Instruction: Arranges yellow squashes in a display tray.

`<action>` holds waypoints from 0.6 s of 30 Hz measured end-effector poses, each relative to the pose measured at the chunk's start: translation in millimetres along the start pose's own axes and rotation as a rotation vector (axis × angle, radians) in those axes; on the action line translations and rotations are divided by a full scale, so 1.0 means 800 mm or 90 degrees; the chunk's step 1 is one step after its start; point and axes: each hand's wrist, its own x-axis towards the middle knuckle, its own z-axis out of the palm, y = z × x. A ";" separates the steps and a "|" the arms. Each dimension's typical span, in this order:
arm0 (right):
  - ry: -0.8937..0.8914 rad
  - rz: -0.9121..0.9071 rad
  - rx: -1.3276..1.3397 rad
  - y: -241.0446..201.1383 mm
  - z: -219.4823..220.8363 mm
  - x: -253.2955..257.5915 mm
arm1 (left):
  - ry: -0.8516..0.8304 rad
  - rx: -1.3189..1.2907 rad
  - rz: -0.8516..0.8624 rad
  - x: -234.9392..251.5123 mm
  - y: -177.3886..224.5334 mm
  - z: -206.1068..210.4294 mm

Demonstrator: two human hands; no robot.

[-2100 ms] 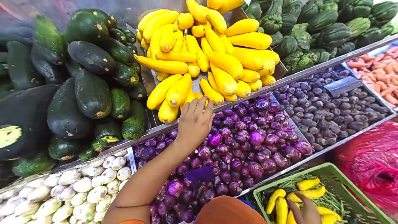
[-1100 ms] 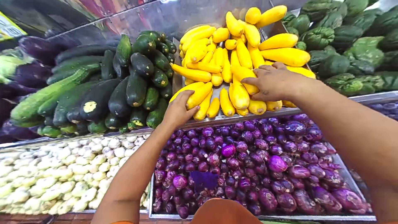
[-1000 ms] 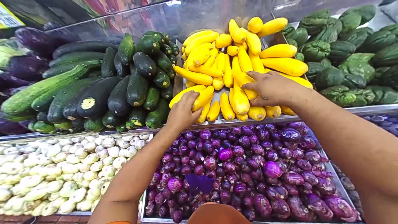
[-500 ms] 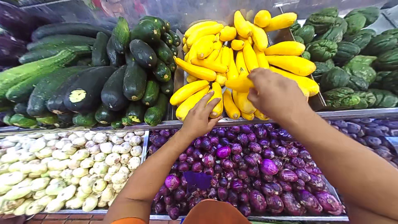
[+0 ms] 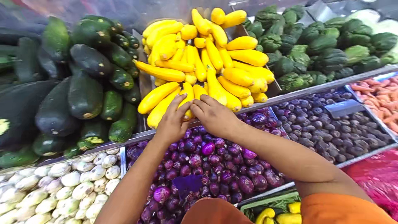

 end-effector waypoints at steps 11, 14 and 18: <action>0.021 0.477 0.029 0.104 -0.088 -0.128 | -0.033 -0.055 0.037 0.058 0.076 -0.048; 0.005 0.465 0.029 0.097 -0.055 -0.123 | -0.178 0.047 0.119 0.156 0.101 -0.020; 0.061 0.482 0.006 0.103 -0.031 -0.117 | -0.374 0.238 0.176 0.261 0.104 0.054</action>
